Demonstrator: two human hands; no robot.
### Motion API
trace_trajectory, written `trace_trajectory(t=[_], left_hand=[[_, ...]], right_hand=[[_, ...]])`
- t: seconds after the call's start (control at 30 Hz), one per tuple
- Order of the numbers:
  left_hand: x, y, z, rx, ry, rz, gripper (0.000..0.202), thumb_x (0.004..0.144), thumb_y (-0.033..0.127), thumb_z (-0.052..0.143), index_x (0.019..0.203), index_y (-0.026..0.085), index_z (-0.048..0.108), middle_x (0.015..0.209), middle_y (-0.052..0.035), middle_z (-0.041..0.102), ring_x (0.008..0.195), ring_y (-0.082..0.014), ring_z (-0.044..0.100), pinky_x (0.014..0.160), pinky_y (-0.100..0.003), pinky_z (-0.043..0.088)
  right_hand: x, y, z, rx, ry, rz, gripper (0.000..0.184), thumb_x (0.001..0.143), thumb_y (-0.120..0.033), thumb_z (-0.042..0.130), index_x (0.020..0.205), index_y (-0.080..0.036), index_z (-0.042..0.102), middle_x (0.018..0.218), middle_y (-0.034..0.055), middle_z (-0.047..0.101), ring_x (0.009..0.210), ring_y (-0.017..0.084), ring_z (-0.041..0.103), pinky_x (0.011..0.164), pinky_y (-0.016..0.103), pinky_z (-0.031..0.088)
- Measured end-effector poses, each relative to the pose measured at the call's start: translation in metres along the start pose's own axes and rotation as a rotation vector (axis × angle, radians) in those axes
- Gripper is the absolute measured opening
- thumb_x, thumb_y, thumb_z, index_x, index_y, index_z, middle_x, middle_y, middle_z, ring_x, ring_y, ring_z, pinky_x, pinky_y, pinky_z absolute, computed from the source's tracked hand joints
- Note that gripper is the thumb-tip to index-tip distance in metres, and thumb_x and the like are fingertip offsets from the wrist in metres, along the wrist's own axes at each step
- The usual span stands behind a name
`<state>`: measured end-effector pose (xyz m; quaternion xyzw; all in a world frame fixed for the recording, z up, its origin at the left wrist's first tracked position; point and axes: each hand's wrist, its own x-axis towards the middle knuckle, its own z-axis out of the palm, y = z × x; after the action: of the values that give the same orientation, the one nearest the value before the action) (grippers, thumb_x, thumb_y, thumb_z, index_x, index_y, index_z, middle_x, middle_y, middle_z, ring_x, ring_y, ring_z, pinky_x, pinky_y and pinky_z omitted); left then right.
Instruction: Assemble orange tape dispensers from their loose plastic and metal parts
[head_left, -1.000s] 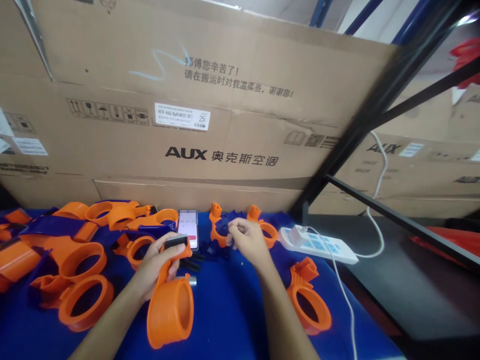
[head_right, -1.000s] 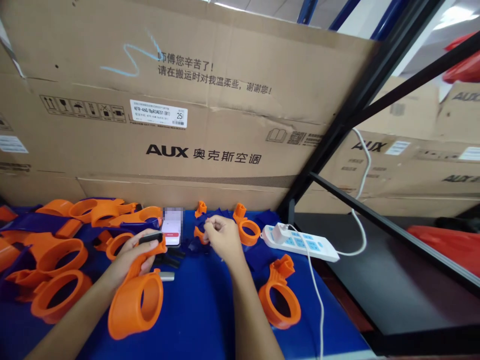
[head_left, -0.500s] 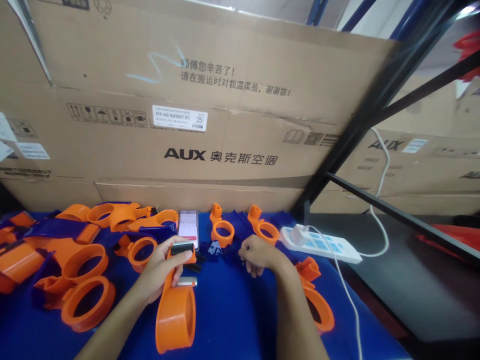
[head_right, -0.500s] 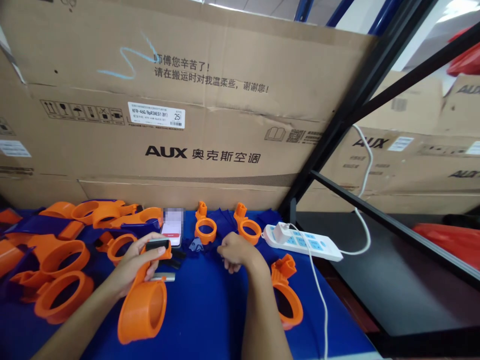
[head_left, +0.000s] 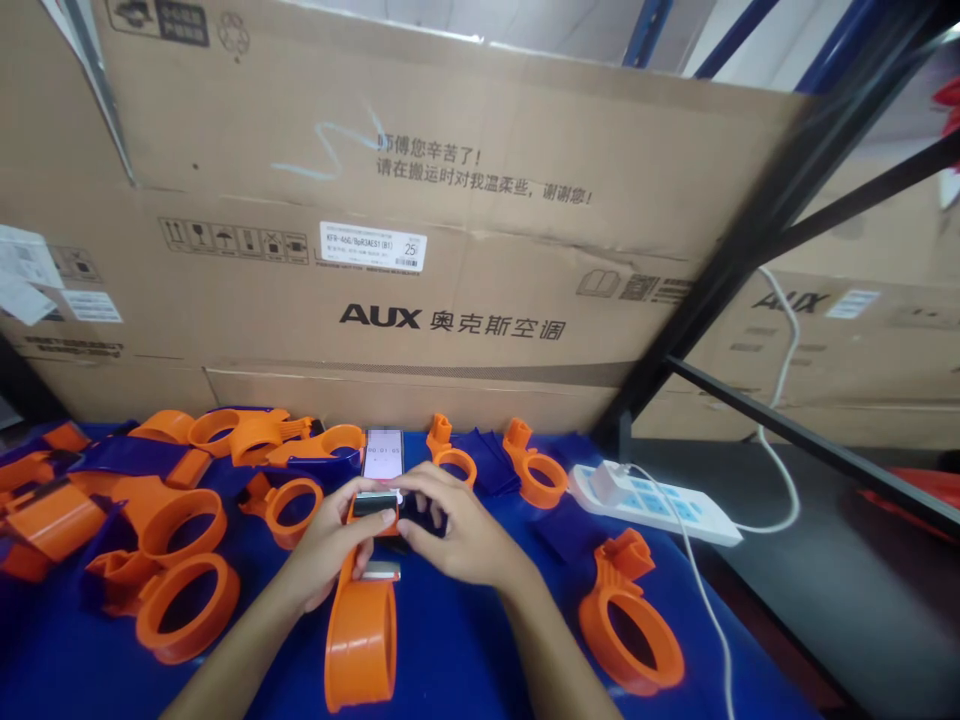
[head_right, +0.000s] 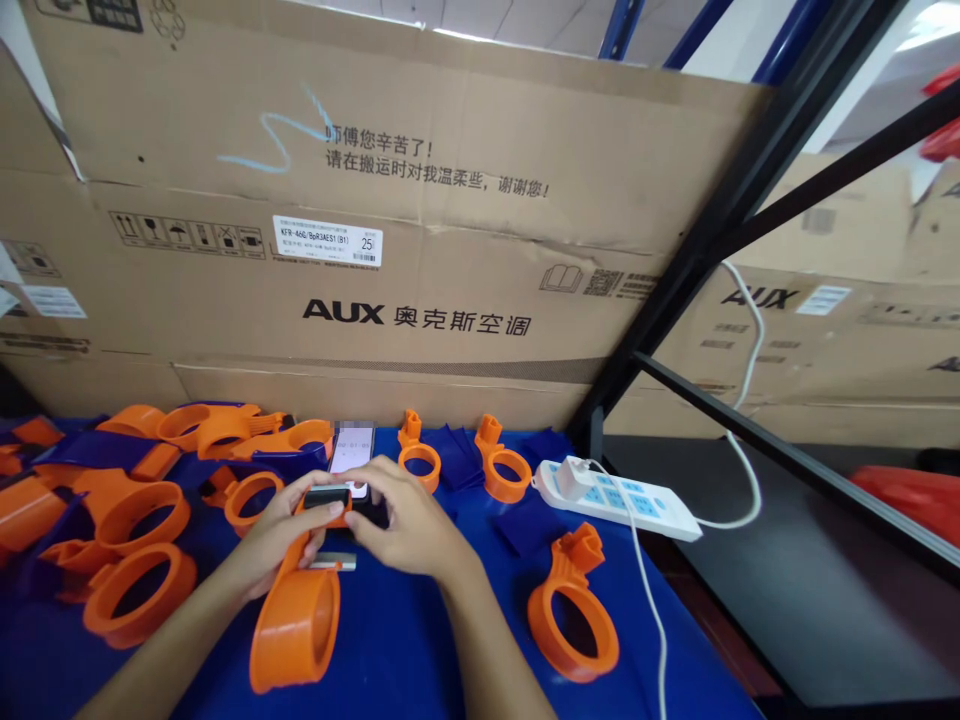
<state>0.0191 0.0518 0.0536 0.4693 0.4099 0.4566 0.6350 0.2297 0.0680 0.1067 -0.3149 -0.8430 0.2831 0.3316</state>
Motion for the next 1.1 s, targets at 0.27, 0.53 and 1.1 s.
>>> trace_trajectory(t=[0.27,0.53,1.1], left_hand=[[0.0,0.009,-0.001,-0.185,0.016,-0.051,0.044,0.078,0.039,0.083,0.114,0.021,0.064,0.066,0.0047,0.058,0.046,-0.0071,0.05,0.043,-0.017,0.038],[-0.008,0.028,-0.015,-0.404,0.097,-0.063,0.042,0.084,0.039,0.075,0.118,0.019,0.062,0.062,0.0028,0.061,0.049,-0.0112,0.054,0.049,-0.021,0.044],[0.017,0.016,-0.041,-0.176,0.089,0.007,0.065,0.071,0.042,0.078,0.126,0.017,0.055,0.051,0.0013,0.064,0.038,-0.0159,0.057,0.038,-0.02,0.037]], right_hand=[[0.005,0.01,0.027,-0.082,0.152,-0.051,0.028,0.099,-0.026,0.059,0.127,-0.025,0.065,0.11,0.0083,0.063,0.097,0.021,0.063,0.086,0.036,0.054],[0.002,0.019,0.004,-0.207,0.329,0.051,0.017,0.098,-0.032,0.06,0.11,-0.022,0.068,0.094,0.0064,0.068,0.083,0.021,0.063,0.078,0.034,0.051],[-0.005,0.021,0.002,-0.326,-0.132,0.228,0.011,0.082,-0.023,0.075,0.083,-0.02,0.065,0.074,-0.0015,0.063,0.062,0.013,0.054,0.056,0.023,0.033]])
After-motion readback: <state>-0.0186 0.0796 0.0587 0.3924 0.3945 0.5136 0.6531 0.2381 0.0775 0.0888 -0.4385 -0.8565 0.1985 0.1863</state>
